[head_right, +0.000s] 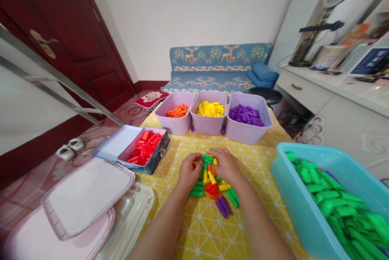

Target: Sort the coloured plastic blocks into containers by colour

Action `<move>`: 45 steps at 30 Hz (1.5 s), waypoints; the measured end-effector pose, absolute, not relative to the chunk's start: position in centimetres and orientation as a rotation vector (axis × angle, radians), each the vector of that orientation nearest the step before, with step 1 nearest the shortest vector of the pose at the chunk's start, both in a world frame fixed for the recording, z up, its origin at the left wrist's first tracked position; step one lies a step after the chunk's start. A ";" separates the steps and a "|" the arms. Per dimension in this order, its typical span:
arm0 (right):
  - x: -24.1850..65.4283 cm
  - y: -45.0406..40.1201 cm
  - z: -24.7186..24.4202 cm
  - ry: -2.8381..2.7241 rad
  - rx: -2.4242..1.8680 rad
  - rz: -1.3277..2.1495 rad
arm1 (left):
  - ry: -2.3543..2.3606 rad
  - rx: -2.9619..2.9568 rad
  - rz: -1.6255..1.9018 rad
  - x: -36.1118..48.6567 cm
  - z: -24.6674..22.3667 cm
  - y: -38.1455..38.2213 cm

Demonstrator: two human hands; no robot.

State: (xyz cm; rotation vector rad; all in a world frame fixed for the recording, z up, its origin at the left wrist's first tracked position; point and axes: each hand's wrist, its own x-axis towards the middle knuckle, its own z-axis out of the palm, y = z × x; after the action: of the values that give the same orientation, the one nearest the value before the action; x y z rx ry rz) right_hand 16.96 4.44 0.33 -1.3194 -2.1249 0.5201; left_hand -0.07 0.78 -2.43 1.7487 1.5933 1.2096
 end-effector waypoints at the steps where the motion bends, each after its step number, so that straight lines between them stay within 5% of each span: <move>1: 16.7 4.2 0.2 -2.208 -1.336 0.474 | 1.590 1.752 1.204 0.0 -2.3 0.7; 12: 15.5 3.7 -0.3 -2.179 -1.538 0.266 | 1.390 2.153 0.797 -1.5 0.0 -0.3; 24: 16.2 2.6 -1.5 -1.824 -1.448 0.414 | 1.453 1.595 1.246 -1.5 -2.6 1.2; 33: 14.4 1.9 -0.3 -1.950 -1.077 0.554 | 1.173 1.490 1.201 -1.2 -1.8 0.5; 45: 18.6 3.5 -2.3 -1.587 -1.428 0.486 | 1.661 1.789 1.195 -2.4 -1.3 0.8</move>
State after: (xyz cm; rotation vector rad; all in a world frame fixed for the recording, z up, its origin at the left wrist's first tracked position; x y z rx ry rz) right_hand 18.64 3.47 -2.31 -1.4283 -1.5874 0.4863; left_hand -2.39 0.78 -1.27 1.7885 1.6608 1.1952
